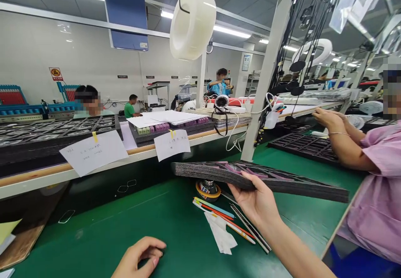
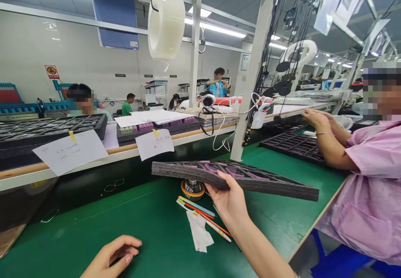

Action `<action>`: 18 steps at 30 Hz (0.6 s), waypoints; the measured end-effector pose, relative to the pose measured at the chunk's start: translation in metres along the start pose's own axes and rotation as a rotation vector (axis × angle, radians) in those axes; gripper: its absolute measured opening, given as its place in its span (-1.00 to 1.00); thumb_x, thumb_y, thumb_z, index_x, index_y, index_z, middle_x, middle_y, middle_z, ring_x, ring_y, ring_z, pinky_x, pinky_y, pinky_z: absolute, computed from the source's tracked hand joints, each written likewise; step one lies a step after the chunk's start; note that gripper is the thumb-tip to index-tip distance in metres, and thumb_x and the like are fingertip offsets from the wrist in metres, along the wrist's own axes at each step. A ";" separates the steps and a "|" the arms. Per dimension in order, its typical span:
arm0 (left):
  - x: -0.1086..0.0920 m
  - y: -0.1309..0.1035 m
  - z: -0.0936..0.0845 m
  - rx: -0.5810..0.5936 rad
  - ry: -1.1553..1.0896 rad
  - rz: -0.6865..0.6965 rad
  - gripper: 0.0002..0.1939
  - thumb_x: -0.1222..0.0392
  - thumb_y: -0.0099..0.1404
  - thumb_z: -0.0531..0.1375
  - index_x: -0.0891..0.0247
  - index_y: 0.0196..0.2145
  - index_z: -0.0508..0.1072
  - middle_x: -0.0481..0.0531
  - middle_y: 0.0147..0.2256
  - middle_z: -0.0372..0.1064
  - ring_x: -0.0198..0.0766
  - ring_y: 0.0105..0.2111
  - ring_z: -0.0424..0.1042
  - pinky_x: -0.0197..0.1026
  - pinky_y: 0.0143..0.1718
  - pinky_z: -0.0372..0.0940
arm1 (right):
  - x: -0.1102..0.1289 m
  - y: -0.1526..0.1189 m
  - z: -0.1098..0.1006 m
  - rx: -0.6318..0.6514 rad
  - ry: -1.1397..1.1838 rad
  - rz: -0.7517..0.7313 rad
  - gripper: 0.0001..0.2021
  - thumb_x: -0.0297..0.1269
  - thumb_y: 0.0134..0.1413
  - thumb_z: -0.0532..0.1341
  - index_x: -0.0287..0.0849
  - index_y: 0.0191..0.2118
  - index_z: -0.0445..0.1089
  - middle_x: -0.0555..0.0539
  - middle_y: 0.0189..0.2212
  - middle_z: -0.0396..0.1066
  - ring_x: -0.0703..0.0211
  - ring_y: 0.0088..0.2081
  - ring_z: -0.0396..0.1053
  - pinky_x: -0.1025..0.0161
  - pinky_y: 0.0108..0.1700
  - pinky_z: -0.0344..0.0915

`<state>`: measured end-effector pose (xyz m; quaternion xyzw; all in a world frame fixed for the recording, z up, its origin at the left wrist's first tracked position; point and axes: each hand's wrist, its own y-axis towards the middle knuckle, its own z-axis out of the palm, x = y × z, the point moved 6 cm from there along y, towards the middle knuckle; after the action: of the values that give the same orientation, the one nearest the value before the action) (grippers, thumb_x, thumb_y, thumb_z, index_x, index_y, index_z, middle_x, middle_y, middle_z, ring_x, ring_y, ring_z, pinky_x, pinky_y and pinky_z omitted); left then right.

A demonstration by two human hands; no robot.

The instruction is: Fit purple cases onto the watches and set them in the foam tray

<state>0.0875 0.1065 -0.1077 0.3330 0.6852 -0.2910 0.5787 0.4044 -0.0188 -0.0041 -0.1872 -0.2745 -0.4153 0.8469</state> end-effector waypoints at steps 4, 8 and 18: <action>0.005 0.008 -0.021 -0.162 -0.240 -0.133 -0.59 -0.11 0.08 0.43 0.24 -0.22 0.64 0.19 -0.15 0.58 -0.07 -0.19 0.57 -0.11 -0.11 0.45 | -0.024 -0.011 0.013 0.077 -0.041 0.075 -0.85 -0.45 -0.14 0.34 -0.14 -0.43 0.37 0.08 -0.46 0.53 0.25 -0.44 0.51 0.35 -0.43 0.56; 0.002 0.001 -0.040 -0.330 -0.463 -0.206 -0.56 -0.04 0.19 0.36 0.32 -0.08 0.59 0.29 -0.03 0.55 -0.01 -0.13 0.59 -0.02 -0.02 0.45 | -0.054 -0.025 0.033 0.202 -0.124 0.191 -0.84 -0.37 -0.15 0.39 -0.15 -0.45 0.39 0.08 -0.46 0.52 0.23 -0.40 0.48 0.32 -0.39 0.54; -0.011 -0.045 -0.119 -0.721 -0.657 -0.354 -0.62 0.14 0.29 0.25 0.27 0.04 0.53 0.10 -0.28 0.66 0.07 -0.21 0.64 0.04 -0.10 0.51 | -0.147 -0.125 0.063 0.611 -0.414 0.537 -0.57 -0.09 -0.12 0.47 -0.17 -0.13 0.45 -0.02 -0.23 0.55 0.13 -0.25 0.50 0.18 -0.22 0.51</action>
<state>-0.0187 0.1708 -0.0775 -0.1175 0.5700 -0.2192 0.7831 0.2097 0.0305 -0.0348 -0.0724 -0.4895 -0.0351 0.8683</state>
